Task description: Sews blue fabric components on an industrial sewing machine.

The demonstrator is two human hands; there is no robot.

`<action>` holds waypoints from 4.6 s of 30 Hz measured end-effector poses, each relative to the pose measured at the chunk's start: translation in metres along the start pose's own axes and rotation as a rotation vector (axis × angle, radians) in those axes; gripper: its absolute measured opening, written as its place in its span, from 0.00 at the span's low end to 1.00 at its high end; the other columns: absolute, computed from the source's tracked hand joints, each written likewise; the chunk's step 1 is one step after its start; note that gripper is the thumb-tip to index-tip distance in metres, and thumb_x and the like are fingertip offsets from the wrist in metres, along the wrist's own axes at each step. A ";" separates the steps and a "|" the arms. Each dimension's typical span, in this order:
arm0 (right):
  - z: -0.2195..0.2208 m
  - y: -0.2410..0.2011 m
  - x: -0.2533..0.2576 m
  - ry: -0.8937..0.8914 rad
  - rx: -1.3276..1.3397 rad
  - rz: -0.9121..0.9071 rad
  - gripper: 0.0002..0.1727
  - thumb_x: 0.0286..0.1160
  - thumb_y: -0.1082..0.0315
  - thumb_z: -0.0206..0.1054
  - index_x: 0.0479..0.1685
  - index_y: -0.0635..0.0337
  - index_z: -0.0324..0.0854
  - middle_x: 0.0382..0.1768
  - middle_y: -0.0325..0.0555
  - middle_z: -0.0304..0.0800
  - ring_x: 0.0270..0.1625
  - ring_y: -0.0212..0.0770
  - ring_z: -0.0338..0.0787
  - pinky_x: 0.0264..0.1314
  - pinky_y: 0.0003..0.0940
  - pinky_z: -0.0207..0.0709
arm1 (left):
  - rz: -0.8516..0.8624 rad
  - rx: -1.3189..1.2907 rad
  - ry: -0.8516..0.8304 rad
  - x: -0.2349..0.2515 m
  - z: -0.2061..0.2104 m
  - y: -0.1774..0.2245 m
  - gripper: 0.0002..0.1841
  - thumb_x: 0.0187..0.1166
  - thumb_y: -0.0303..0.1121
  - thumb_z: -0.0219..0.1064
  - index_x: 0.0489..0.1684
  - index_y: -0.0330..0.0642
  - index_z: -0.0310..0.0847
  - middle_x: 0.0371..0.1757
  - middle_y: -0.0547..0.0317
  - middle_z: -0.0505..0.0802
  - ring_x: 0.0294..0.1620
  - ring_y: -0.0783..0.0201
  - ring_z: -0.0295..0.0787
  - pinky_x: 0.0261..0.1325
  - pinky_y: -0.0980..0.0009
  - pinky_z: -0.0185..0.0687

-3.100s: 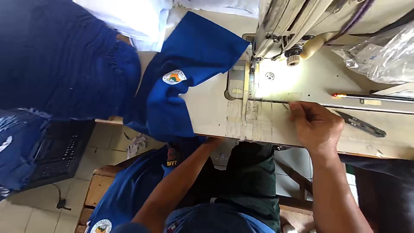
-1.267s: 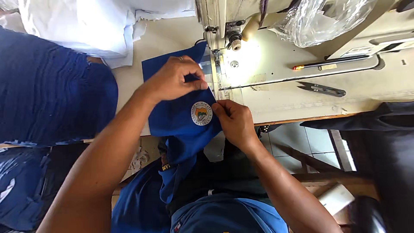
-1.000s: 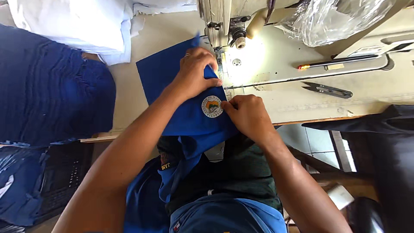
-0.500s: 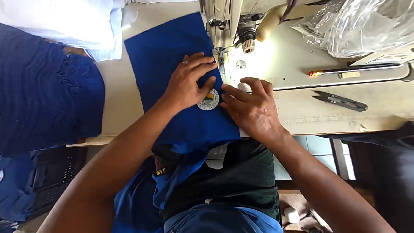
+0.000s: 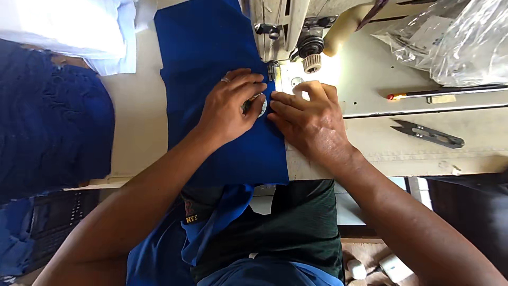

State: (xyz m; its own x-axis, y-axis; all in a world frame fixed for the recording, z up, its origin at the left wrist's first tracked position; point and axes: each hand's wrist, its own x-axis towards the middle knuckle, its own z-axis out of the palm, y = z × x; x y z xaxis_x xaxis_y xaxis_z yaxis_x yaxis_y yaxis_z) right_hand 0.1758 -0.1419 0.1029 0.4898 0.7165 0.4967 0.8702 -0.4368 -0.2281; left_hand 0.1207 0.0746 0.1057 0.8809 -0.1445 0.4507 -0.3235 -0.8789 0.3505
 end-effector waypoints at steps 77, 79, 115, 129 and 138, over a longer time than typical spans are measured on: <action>0.004 0.012 0.003 0.138 0.058 0.100 0.15 0.85 0.56 0.65 0.51 0.50 0.96 0.62 0.42 0.94 0.59 0.51 0.87 0.59 0.48 0.71 | 0.120 0.043 0.036 0.015 0.002 -0.011 0.13 0.83 0.40 0.69 0.52 0.44 0.95 0.61 0.53 0.95 0.68 0.52 0.87 0.73 0.58 0.77; 0.004 0.013 0.002 0.200 0.072 0.151 0.12 0.83 0.59 0.67 0.46 0.52 0.96 0.53 0.45 0.96 0.53 0.49 0.86 0.55 0.46 0.71 | 0.082 0.087 0.033 0.009 -0.002 0.006 0.12 0.85 0.37 0.68 0.51 0.42 0.94 0.61 0.51 0.94 0.67 0.50 0.87 0.71 0.58 0.78; 0.008 0.014 0.007 0.077 0.031 0.139 0.16 0.87 0.55 0.61 0.49 0.49 0.95 0.51 0.47 0.92 0.54 0.52 0.83 0.52 0.47 0.69 | 0.063 0.069 0.067 0.006 0.009 0.005 0.12 0.84 0.38 0.67 0.51 0.45 0.96 0.61 0.54 0.96 0.69 0.53 0.87 0.74 0.61 0.77; 0.006 0.023 0.014 0.126 0.221 0.361 0.14 0.84 0.63 0.62 0.48 0.53 0.95 0.53 0.41 0.94 0.58 0.42 0.85 0.61 0.38 0.73 | 0.069 0.076 0.077 0.006 0.010 0.005 0.13 0.85 0.39 0.66 0.51 0.45 0.96 0.61 0.54 0.95 0.69 0.53 0.87 0.73 0.62 0.78; -0.007 0.027 0.021 0.042 0.252 0.373 0.15 0.85 0.64 0.60 0.48 0.55 0.94 0.52 0.46 0.95 0.56 0.41 0.88 0.61 0.33 0.75 | 0.067 0.040 0.098 0.007 0.011 0.003 0.12 0.83 0.39 0.67 0.50 0.43 0.95 0.60 0.54 0.96 0.70 0.54 0.88 0.76 0.61 0.78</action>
State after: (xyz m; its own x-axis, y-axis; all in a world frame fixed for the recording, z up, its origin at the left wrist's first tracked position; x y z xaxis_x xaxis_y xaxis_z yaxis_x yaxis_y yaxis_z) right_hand 0.2095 -0.1424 0.1128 0.7747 0.5097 0.3744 0.6226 -0.5111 -0.5925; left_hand 0.1297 0.0662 0.1010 0.8191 -0.1606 0.5508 -0.3651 -0.8864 0.2845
